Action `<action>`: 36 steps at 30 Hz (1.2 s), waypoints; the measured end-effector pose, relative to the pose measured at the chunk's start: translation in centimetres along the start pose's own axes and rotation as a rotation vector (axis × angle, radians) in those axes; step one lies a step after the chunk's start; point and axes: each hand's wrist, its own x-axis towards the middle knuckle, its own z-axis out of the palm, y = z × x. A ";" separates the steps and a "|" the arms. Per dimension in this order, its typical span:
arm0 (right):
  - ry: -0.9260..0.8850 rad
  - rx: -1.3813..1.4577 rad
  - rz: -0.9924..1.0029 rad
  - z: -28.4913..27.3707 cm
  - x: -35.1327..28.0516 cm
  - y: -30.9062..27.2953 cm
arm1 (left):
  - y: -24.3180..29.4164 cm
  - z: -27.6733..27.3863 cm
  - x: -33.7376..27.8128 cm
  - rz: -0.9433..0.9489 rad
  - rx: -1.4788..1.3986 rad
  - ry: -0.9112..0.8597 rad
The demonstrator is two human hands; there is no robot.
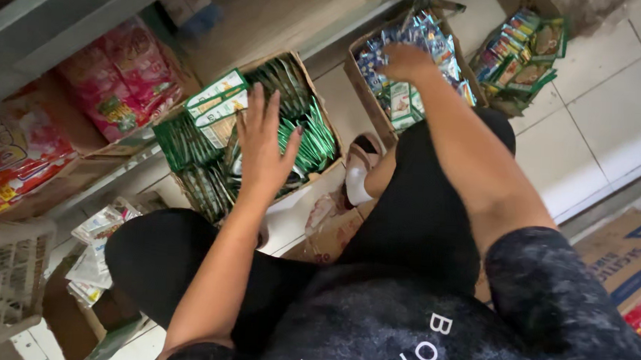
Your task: The person organizes and stacks small packets of spice mix from a cardboard box into organized rows on the floor of a grocery store shelf area.
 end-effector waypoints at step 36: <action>0.127 1.073 -0.321 -8.6 -7.9 -13.3 | -3.3 -5.0 -1.1 0.022 -0.200 0.088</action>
